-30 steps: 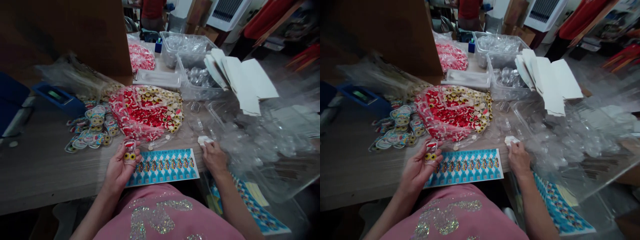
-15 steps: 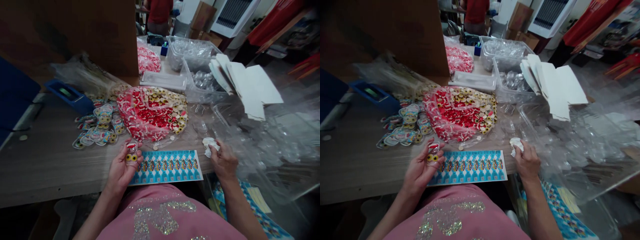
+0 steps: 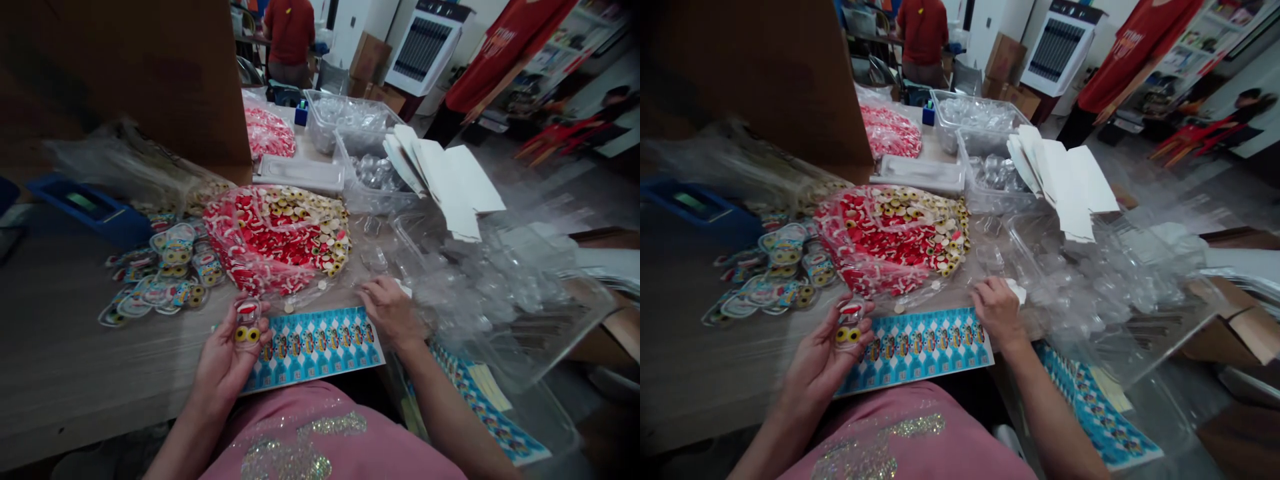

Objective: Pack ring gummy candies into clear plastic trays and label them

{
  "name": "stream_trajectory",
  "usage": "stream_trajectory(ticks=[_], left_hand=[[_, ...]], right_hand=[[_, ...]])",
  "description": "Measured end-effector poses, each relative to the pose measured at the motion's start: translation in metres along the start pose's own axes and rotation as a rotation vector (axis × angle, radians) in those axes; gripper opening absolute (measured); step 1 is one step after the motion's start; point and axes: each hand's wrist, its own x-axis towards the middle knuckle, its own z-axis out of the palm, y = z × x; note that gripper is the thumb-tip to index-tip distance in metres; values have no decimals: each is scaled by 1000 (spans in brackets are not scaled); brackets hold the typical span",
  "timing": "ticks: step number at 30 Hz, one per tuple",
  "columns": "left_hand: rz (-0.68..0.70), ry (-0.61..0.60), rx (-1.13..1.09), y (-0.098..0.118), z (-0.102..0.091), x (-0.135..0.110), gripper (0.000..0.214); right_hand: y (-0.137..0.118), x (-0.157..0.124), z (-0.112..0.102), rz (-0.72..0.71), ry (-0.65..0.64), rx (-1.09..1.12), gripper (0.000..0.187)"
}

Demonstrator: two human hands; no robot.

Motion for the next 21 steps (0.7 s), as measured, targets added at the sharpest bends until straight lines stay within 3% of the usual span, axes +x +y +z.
stream_trajectory(ticks=[3,6,14,21], left_hand=[[-1,-51,12,-6,3,2,29],[-23,-83,15,-12,7,1,30],[-50,-77,18,-18,7,0,31],[-70,-67,46,-19,5,4,33]], right_hand=[[-13,13,12,-36,-131,-127,14],[-19,21,17,-27,-167,-199,13],[-4,5,-3,59,57,-141,18],[-18,6,9,0,31,93,22]])
